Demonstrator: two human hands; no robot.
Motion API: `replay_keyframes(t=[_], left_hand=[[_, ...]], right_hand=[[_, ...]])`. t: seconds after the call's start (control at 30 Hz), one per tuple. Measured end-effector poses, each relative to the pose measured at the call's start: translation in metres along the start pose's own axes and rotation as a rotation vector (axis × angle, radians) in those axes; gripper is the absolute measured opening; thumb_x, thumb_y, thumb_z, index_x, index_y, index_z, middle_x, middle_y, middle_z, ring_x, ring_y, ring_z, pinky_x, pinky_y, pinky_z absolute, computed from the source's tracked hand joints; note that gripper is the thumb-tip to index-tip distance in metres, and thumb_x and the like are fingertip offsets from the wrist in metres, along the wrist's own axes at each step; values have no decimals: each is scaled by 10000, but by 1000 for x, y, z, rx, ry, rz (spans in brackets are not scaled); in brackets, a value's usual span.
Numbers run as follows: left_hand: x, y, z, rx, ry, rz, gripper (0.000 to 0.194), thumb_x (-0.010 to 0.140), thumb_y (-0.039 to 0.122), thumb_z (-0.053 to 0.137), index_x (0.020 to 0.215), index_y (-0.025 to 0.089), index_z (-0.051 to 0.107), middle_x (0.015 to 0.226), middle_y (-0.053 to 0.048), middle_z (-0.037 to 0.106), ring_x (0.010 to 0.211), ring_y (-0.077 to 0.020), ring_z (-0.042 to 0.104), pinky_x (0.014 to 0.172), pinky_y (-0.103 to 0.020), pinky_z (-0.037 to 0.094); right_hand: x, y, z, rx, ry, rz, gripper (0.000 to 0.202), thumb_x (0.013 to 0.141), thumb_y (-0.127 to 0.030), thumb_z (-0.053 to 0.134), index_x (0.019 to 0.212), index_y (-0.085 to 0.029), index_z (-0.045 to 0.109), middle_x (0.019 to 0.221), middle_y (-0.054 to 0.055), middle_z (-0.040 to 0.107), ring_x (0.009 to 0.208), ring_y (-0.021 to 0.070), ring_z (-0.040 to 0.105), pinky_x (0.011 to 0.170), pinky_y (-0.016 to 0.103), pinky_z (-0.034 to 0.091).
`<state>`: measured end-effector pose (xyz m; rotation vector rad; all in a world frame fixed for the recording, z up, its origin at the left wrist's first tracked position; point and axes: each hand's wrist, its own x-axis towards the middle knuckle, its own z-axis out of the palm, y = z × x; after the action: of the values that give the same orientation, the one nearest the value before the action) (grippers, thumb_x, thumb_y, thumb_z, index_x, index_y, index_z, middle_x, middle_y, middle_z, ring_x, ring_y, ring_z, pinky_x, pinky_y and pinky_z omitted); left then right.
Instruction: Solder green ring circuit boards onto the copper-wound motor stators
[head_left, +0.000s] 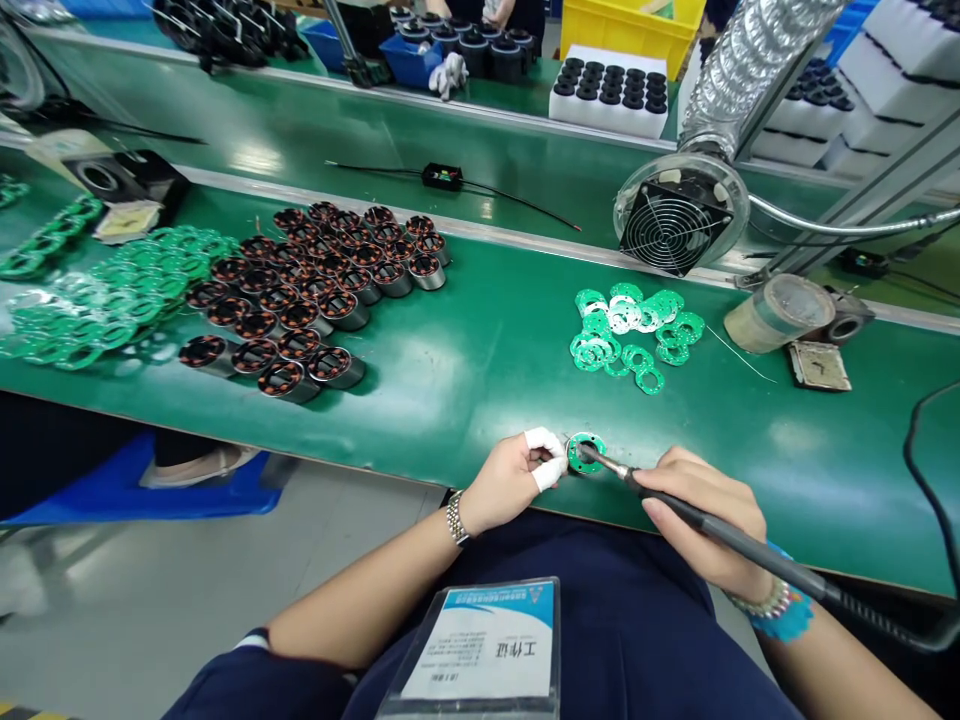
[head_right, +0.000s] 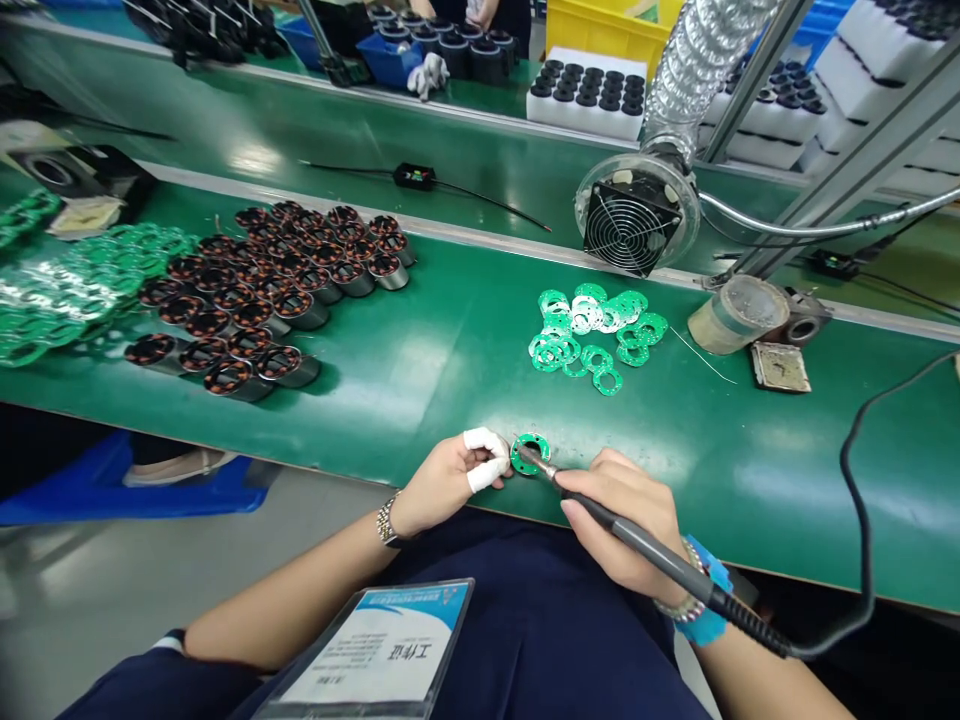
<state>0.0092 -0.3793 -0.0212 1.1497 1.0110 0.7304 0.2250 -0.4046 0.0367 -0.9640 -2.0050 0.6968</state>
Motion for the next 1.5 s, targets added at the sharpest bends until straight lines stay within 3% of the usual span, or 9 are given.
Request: replay_keyframes(t=[0.57, 0.83, 0.97, 1.1, 1.2, 1.27, 1.33, 1.43, 1.5], left_hand=[[0, 1, -1, 29, -7, 16, 119, 735, 250, 590, 703, 153, 530, 695, -3, 534, 632, -112, 532, 613, -249, 487], [-1, -3, -1, 88, -12, 24, 118, 757, 247, 557, 701, 157, 505, 699, -16, 543, 650, -125, 549, 614, -253, 485], [-5, 2, -5, 252, -14, 0, 171, 772, 299, 556, 868, 163, 517, 726, -16, 552, 616, -123, 553, 604, -260, 482], [-1, 12, -4, 630, -16, 133, 676, 659, 349, 688, 1255, 209, 400, 928, -70, 589, 621, -150, 550, 620, -311, 486], [7, 15, -1, 805, -109, 237, 673, 655, 302, 686, 1273, 247, 426, 1127, -101, 578, 697, -179, 578, 704, -340, 482], [20, 18, -5, 825, -149, 256, 635, 661, 278, 673, 1255, 243, 453, 1103, -86, 606, 720, -187, 592, 712, -327, 477], [46, 28, -19, 824, -119, 258, 641, 661, 280, 669, 1260, 226, 448, 1008, -67, 640, 689, -179, 595, 664, -298, 473], [117, 59, -58, 859, 93, 241, 658, 665, 305, 670, 1268, 195, 433, 904, -51, 649, 603, -157, 576, 601, -271, 450], [181, 86, -85, 881, 300, 221, 660, 644, 330, 700, 1236, 157, 464, 866, -61, 649, 679, -183, 595, 684, -295, 453]], right_hand=[[3, -1, 1, 28, -47, 46, 222, 780, -104, 541, 950, -181, 661, 644, 36, 620, 602, 154, 567, 549, 293, 478], [-1, 2, -19, -33, 89, 60, 244, 759, -82, 579, 959, -198, 656, 690, 32, 627, 625, 157, 570, 579, 309, 478], [-2, 38, -44, -324, 343, 199, 158, 808, -207, 575, 945, -218, 653, 832, 49, 668, 736, 184, 614, 669, 334, 506], [7, 98, -91, -718, 652, 191, 229, 833, -298, 554, 1032, -211, 625, 957, 85, 653, 915, 236, 607, 823, 417, 488], [15, 129, -114, -796, 612, 202, 234, 842, -335, 540, 1023, -220, 633, 889, 90, 651, 850, 238, 618, 779, 412, 499], [17, 135, -114, -755, 544, 217, 247, 862, -316, 511, 1045, -190, 618, 713, 49, 643, 725, 208, 632, 720, 370, 514], [18, 132, -103, -701, 505, 210, 214, 869, -279, 504, 1016, -167, 613, 590, 4, 604, 551, 156, 602, 614, 301, 516], [17, 122, -76, -569, 318, 27, 148, 843, -209, 544, 975, -179, 603, 729, 34, 667, 615, 147, 645, 591, 251, 526], [19, 117, -58, -492, 202, -34, 181, 838, -154, 542, 1007, -198, 585, 834, 51, 684, 725, 164, 667, 645, 265, 547]])
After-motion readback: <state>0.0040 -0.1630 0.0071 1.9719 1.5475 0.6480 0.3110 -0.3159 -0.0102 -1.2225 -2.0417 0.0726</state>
